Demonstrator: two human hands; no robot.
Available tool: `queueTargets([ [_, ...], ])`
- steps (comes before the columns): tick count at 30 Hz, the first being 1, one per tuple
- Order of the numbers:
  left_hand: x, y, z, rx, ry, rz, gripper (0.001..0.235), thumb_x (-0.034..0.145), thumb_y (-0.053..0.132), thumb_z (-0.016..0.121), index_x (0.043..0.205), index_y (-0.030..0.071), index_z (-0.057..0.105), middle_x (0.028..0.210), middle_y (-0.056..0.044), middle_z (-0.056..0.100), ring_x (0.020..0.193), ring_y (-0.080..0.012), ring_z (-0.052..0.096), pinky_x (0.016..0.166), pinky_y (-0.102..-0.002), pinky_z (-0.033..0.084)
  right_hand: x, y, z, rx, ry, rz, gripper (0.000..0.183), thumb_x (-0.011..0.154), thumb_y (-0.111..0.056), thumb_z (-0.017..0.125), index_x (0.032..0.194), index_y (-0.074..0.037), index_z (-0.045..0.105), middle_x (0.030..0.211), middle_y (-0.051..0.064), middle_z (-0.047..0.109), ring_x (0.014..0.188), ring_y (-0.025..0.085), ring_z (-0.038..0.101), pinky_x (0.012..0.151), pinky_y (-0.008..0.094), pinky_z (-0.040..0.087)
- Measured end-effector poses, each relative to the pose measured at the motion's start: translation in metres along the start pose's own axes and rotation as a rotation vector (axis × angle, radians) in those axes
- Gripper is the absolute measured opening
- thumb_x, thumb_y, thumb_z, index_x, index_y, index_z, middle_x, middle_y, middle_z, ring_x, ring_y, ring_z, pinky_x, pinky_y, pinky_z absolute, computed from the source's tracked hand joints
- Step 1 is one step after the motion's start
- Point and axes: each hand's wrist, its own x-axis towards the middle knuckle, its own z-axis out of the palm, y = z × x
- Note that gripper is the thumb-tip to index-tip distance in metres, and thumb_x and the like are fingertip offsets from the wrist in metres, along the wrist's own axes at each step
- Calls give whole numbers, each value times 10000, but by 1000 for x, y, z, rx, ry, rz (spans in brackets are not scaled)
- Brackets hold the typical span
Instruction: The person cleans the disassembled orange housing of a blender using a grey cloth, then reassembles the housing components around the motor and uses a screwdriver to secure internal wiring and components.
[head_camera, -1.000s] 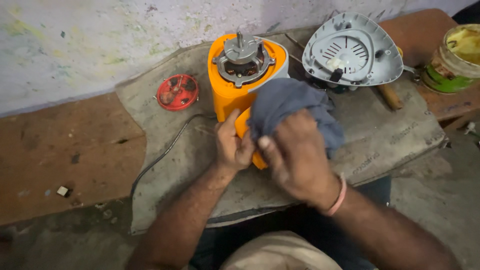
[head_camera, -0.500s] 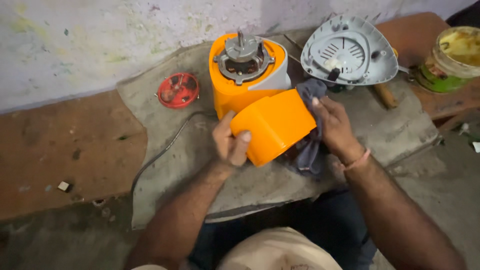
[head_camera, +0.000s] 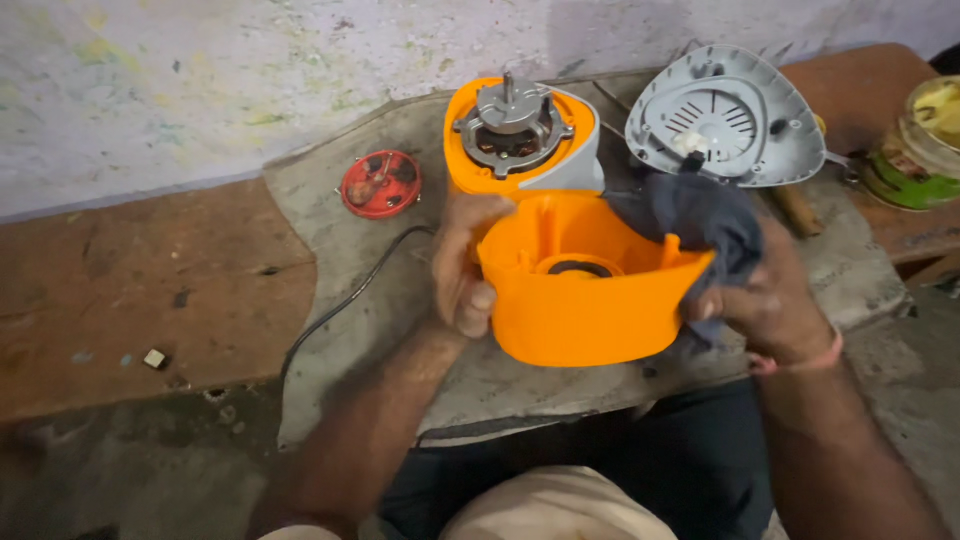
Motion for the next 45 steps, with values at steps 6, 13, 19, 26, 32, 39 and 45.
queueTargets([
  [6,-15,17,-9,-445,23,-462,923,1007,633,580,1606,-20,323,1597,-127,452,1511,-243,421,1287,-395,320,-25,-8,12,-452,-32,-297,441,806,-304,865,1164,-106,702,1304,57,666,1273,268,550,1148,401,414],
  [13,-19,39,-33,-645,3,-784,770,914,299,710,1538,-32,404,1471,-153,533,1387,-252,499,1175,-408,393,-53,15,2,-823,-148,-365,203,709,-171,735,890,-83,712,997,92,695,1145,381,598,1046,492,447],
  [19,-11,52,-48,-435,82,-597,666,974,252,653,1532,-38,430,1481,-151,552,1387,-225,520,1198,-378,398,-69,47,-10,-330,172,-26,195,858,-155,790,1007,-35,750,934,73,732,818,165,692,749,318,543],
  [26,1,65,-101,65,28,-424,570,1046,296,609,1485,-51,502,1518,-151,537,1418,-210,504,1232,-348,370,-40,34,9,-60,430,-49,494,1094,-322,538,1459,8,496,1300,78,635,1183,187,619,1061,331,499],
  [32,8,55,-126,169,46,-525,555,976,250,686,1422,-41,529,1360,-137,625,1268,-206,593,1118,-339,470,-48,50,1,42,411,3,448,1174,-369,527,1367,33,569,1262,105,656,1121,193,623,1042,341,506],
  [39,29,50,-134,303,90,-468,575,933,227,732,1397,-38,518,1292,-137,646,1198,-200,633,1065,-357,517,-27,35,2,-424,434,-190,382,1204,-329,549,1259,43,616,1124,87,652,968,174,569,887,287,453],
  [45,60,59,-145,464,147,-180,550,1026,214,747,1453,-44,515,1404,-152,588,1283,-223,562,1175,-372,479,45,0,-35,-909,370,-343,383,1206,-328,551,1286,35,642,1152,98,683,992,185,616,920,296,497],
])
